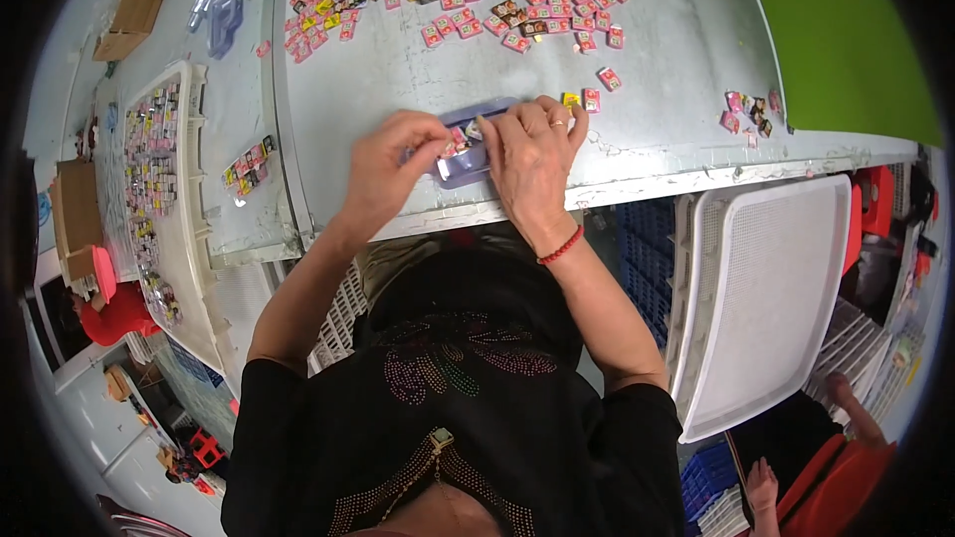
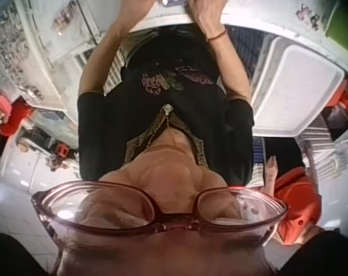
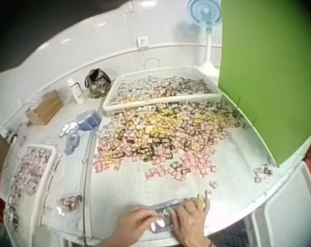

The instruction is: Sort small colorful plastic pieces into individual slots within a clear plastic container.

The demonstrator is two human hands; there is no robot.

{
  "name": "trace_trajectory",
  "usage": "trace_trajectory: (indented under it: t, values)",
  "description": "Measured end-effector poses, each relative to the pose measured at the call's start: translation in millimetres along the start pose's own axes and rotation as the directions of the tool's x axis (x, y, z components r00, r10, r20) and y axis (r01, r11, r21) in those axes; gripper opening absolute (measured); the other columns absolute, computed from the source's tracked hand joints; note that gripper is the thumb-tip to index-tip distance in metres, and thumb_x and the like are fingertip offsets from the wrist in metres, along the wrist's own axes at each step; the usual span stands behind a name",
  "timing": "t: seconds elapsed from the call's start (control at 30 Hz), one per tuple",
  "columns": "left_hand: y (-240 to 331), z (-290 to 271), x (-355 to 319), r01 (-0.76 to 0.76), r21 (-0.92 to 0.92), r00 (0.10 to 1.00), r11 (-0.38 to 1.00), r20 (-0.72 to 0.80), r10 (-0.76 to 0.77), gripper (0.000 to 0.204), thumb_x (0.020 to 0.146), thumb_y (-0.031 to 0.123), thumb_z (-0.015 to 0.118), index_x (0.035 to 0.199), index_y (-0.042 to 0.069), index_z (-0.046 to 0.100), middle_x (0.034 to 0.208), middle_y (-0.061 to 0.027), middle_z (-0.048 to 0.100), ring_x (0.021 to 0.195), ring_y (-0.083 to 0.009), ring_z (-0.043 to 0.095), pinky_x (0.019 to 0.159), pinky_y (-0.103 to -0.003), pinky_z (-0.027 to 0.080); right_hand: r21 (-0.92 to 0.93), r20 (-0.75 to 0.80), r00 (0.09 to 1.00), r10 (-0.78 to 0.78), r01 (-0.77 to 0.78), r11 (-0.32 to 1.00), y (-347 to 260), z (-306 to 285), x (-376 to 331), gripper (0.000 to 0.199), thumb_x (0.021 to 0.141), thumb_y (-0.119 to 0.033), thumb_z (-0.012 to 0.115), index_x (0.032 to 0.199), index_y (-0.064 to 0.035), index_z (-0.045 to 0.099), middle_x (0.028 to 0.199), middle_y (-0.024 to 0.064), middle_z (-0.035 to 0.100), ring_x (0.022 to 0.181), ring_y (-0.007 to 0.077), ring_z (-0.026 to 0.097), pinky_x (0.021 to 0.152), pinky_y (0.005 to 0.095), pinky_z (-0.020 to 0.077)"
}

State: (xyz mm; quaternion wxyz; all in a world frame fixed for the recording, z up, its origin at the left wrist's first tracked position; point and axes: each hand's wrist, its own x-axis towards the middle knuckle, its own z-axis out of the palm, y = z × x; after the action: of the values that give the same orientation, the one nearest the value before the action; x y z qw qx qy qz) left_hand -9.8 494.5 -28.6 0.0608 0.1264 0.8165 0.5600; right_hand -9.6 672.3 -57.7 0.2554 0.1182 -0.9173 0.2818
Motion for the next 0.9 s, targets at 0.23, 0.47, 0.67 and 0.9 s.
trace_trajectory:
  t: [0.23,0.47,0.67,0.9]
  values:
    - [14,0,30,0.199,-0.436,0.975,0.878,0.181,-0.130,0.016,0.092,-0.003,0.060,0.109,-0.004,0.060,0.098,-0.0045,0.063,0.092,-0.0090,0.061,0.083,-0.023,0.050,0.597,0.400,0.877,0.266,-0.470,0.651,-9,-33,7,0.021,0.093,-0.007,0.065,0.114,-0.0011,0.064,0.088,-0.0020,0.063,0.078,0.0043,0.054,0.071,0.0183,0.0437]
    - [6,10,38,-0.519,0.360,0.853,0.776,0.160,0.496,0.021,0.082,0.002,0.068,0.103,0.001,0.066,0.098,-0.0069,0.062,0.091,-0.0223,0.060,0.080,-0.031,0.051,0.725,0.403,0.771,0.493,-0.598,0.343,27,-38,1,0.018,0.094,-0.007,0.064,0.110,-0.0001,0.065,0.090,-0.0008,0.064,0.078,0.0048,0.055,0.070,0.0193,0.0453]
    - [-3,10,43,-0.561,0.466,0.827,0.684,0.338,0.449,0.024,0.077,0.003,0.061,0.101,0.002,0.066,0.099,-0.0081,0.059,0.094,-0.0259,0.057,0.081,-0.035,0.050,0.687,0.397,0.755,0.522,-0.622,0.376,30,-30,-2,0.016,0.093,-0.006,0.065,0.108,-0.0002,0.065,0.089,-0.0016,0.063,0.078,0.0040,0.055,0.070,0.0192,0.0455]
    - [6,4,48,-0.582,0.425,0.804,0.693,0.425,0.416,0.026,0.077,0.004,0.059,0.102,0.001,0.064,0.099,-0.0098,0.058,0.095,-0.0264,0.057,0.081,-0.035,0.050,0.634,0.472,0.761,0.445,-0.644,0.429,28,-23,4,0.015,0.093,-0.005,0.064,0.107,0.0001,0.065,0.089,-0.0018,0.063,0.079,0.0039,0.055,0.071,0.0186,0.0449]
